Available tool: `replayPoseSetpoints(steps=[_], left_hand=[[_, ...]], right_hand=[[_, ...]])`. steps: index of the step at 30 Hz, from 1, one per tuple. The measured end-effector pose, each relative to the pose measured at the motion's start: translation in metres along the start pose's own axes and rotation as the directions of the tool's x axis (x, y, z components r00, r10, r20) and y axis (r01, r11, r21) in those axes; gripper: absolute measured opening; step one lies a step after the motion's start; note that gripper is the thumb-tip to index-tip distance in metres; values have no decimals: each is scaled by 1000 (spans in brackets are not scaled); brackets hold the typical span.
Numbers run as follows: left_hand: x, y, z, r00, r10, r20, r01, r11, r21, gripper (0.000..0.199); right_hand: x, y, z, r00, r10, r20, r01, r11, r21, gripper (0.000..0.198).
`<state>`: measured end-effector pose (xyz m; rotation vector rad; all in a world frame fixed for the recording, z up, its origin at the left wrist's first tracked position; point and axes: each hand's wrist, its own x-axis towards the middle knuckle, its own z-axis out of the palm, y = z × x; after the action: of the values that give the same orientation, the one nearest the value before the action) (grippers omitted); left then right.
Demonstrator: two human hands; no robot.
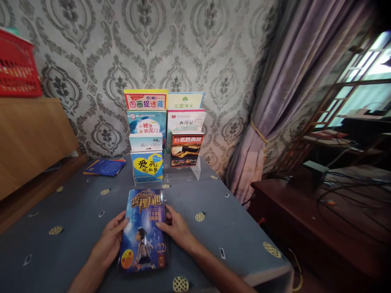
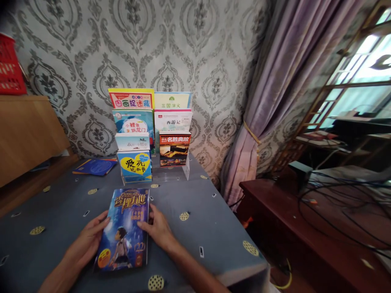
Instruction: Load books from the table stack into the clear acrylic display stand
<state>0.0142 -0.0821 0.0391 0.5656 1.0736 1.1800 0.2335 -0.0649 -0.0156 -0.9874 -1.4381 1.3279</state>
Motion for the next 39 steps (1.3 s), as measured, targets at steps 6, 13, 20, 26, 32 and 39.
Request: replayPoseSetpoints(steps=[6,13,20,26,32,39], left_hand=[[8,-3,3,1000,10,29,-10,1000,16,35],[31,9,33,961,210,181,-213,977,-5,50],[38,27,60,811,444,380,-512,853,96,44],[48,16,50,716,480,507,-685,624,377,38],[47,12,48,650,539,536,-743,301,598,34],[49,14,53,582,588,561,-734,84,674,25]], right_hand=[[0,-10,-7,987,146,59,-155,971,182,54],[21,-38,-31,998,-60,15,59,996,67,51],[17,-80,-59,922,-383,-52,341,871,-354,25],[7,-55,-71,912,-399,-91,294,794,-533,16],[6,-41,-71,896,-429,-118,312,795,-521,15],[10,-40,-76,889,-443,-117,317,778,-543,14]])
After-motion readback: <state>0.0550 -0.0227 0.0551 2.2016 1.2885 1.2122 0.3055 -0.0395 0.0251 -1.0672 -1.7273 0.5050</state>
